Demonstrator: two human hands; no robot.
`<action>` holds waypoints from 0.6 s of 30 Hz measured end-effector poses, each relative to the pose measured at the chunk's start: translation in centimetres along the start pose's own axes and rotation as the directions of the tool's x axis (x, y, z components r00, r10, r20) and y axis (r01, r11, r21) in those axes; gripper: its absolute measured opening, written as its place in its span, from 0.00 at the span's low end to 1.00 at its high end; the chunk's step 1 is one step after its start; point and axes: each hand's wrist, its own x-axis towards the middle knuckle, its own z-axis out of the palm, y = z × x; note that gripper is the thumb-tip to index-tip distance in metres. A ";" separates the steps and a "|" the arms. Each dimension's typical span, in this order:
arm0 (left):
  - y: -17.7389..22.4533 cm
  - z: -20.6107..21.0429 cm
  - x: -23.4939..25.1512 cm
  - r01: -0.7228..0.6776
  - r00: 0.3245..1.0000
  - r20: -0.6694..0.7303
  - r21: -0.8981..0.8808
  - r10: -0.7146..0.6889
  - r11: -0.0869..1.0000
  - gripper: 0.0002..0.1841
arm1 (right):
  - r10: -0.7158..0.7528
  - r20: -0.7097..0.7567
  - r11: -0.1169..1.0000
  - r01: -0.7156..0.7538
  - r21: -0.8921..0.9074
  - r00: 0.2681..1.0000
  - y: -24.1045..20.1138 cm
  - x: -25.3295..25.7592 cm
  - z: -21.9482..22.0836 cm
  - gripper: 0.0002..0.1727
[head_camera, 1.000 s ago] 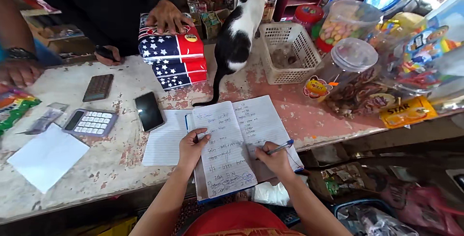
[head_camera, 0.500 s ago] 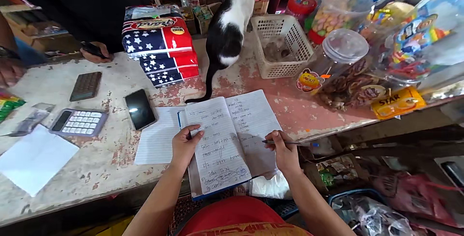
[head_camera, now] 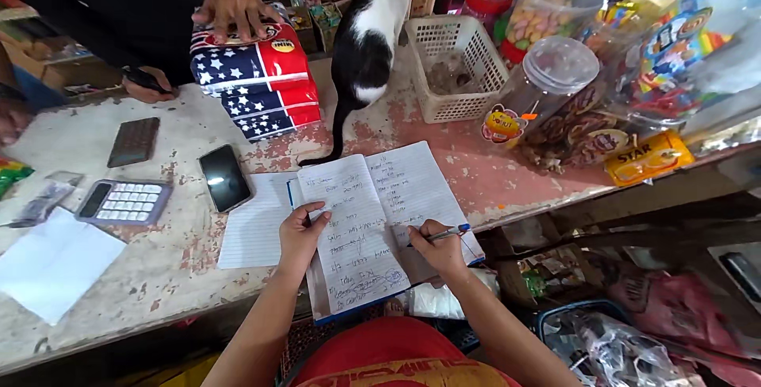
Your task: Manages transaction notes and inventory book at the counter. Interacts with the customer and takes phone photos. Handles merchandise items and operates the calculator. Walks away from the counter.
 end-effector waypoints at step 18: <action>-0.1 0.0 -0.2 -0.025 1.000 0.000 0.046 0.025 0.999 0.13 | -0.006 -0.015 0.991 0.004 -0.133 1.000 -0.4 -0.2 0.6 0.19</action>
